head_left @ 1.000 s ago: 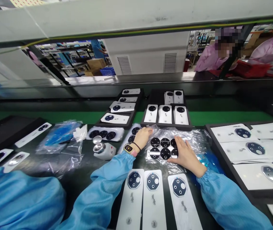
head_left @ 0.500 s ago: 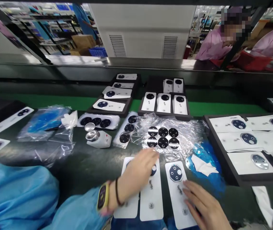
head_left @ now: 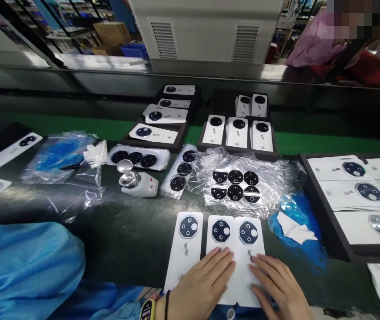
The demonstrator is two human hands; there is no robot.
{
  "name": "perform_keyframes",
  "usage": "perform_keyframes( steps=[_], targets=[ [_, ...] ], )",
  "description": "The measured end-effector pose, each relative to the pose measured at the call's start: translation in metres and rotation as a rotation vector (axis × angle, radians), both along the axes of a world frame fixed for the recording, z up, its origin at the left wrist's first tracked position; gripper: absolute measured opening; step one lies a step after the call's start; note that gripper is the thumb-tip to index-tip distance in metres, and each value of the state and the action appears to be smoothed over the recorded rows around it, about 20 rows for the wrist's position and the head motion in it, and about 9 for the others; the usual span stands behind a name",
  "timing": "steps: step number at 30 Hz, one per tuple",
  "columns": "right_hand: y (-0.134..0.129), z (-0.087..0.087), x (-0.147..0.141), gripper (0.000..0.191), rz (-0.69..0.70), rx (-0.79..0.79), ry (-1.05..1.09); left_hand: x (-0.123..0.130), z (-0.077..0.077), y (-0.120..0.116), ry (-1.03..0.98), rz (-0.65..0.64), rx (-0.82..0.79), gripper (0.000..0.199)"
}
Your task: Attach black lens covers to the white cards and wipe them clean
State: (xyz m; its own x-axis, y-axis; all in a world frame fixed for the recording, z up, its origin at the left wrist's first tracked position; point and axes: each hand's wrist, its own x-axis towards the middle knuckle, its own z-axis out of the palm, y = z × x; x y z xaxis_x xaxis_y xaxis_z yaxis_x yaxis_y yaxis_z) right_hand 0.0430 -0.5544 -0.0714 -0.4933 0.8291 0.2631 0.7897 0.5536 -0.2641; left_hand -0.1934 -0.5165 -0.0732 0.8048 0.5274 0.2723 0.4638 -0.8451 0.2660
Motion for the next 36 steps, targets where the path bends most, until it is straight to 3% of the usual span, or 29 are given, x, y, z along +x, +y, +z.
perform_keyframes(
  steps=[5, 9, 12, 19, 25, 30, 36],
  targets=[
    [0.051, 0.016, 0.002, 0.032, -0.046, 0.01, 0.16, -0.016, -0.001, 0.0, 0.078, 0.012, -0.074, 0.045],
    [0.091, 0.013, -0.004, 0.035, -0.084, -0.031, 0.042, -0.023, -0.002, -0.004, 0.149, -0.008, -0.163, 0.05],
    [0.105, 0.01, -0.011, 0.036, -0.07, -0.054, -0.023, -0.022, -0.003, -0.006, 0.092, -0.036, -0.158, 0.047],
    [0.11, 0.012, -0.012, 0.035, -0.046, -0.068, -0.067, -0.019, 0.005, -0.003, 0.038, -0.091, -0.063, 0.038],
    [0.111, 0.015, -0.008, 0.029, -0.07, -0.084, -0.14, 0.025, 0.014, 0.01, -0.015, -0.218, 0.195, 0.034],
    [0.108, 0.017, -0.015, 0.028, -0.088, -0.049, -0.217, 0.056, -0.003, 0.016, 0.078, -0.432, 0.214, 0.043],
    [0.108, 0.015, -0.014, 0.026, -0.075, -0.053, -0.215, 0.057, -0.018, 0.021, 0.04, -0.433, 0.255, 0.043]
  ],
)
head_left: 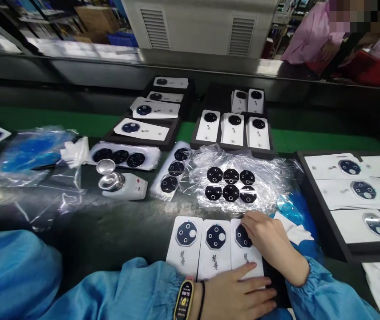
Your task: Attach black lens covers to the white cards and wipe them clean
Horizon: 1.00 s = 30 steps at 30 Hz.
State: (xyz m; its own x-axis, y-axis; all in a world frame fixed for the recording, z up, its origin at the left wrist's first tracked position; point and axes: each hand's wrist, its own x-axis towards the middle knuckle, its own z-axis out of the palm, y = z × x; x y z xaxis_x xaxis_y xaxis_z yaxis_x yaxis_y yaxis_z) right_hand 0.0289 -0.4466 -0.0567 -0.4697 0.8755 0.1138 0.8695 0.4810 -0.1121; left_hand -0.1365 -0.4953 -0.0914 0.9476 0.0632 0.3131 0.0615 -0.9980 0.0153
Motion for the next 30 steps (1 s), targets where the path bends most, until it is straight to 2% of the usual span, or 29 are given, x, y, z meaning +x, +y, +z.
perform_keyframes(
  steps=[7, 11, 21, 30],
  targets=[
    [0.003, -0.002, -0.003, 0.024, -0.023, -0.017, 0.031, 0.004, -0.017, -0.004, -0.138, 0.056, -0.027, 0.038],
    [0.004, -0.001, 0.001, 0.025, -0.049, -0.031, 0.056, 0.005, -0.024, -0.006, -0.135, 0.046, -0.025, 0.036],
    [0.006, 0.001, 0.008, 0.015, -0.009, -0.073, 0.169, 0.005, -0.017, -0.004, -0.153, 0.067, -0.067, 0.041],
    [0.001, -0.008, 0.0, 0.027, 0.042, 0.093, 0.089, 0.002, -0.015, -0.002, -0.1, 0.034, -0.065, 0.044]
  ],
)
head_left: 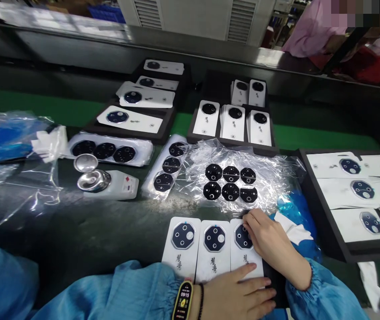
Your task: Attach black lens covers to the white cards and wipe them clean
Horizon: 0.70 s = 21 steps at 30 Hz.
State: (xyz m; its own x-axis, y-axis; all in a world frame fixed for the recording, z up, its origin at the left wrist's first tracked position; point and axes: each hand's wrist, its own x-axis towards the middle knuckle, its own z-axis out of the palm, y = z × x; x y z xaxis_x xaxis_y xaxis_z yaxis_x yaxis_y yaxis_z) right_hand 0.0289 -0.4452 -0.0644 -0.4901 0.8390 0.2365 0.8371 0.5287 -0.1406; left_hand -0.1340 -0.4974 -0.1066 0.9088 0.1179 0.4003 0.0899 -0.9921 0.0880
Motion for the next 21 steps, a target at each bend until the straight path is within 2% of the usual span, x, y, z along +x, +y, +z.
perform_keyframes(
  steps=[9, 16, 21],
  targets=[
    [-0.004, -0.007, 0.0, 0.029, 0.052, 0.096, -0.031, 0.0, -0.003, -0.001, -0.017, 0.018, -0.007, 0.042],
    [-0.006, -0.004, 0.002, 0.028, 0.105, 0.061, -0.02, 0.001, -0.005, -0.003, 0.004, 0.011, -0.006, 0.039],
    [-0.017, 0.0, 0.003, 0.032, 0.137, 0.024, -0.014, 0.003, -0.006, -0.003, -0.039, 0.022, -0.062, 0.039]
  ],
)
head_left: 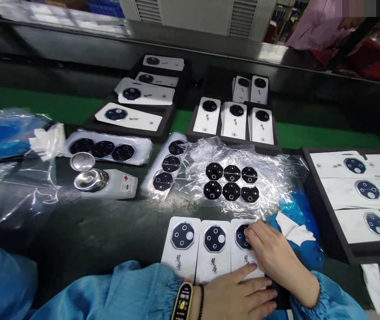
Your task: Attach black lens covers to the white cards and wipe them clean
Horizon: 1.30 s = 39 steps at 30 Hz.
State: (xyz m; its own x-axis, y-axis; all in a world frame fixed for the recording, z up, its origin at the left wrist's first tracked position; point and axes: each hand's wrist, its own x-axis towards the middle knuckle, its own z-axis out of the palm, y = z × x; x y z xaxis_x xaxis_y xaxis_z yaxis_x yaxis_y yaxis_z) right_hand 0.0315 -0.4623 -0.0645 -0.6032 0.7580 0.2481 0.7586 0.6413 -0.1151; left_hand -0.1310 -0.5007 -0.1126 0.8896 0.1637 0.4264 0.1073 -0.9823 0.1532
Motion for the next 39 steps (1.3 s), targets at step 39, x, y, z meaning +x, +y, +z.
perform_keyframes(
  steps=[39],
  targets=[
    [0.001, 0.031, 0.069, 0.034, -0.836, 0.065, 0.051, -0.003, 0.004, 0.002, 0.045, -0.052, 0.082, 0.041]
  ],
)
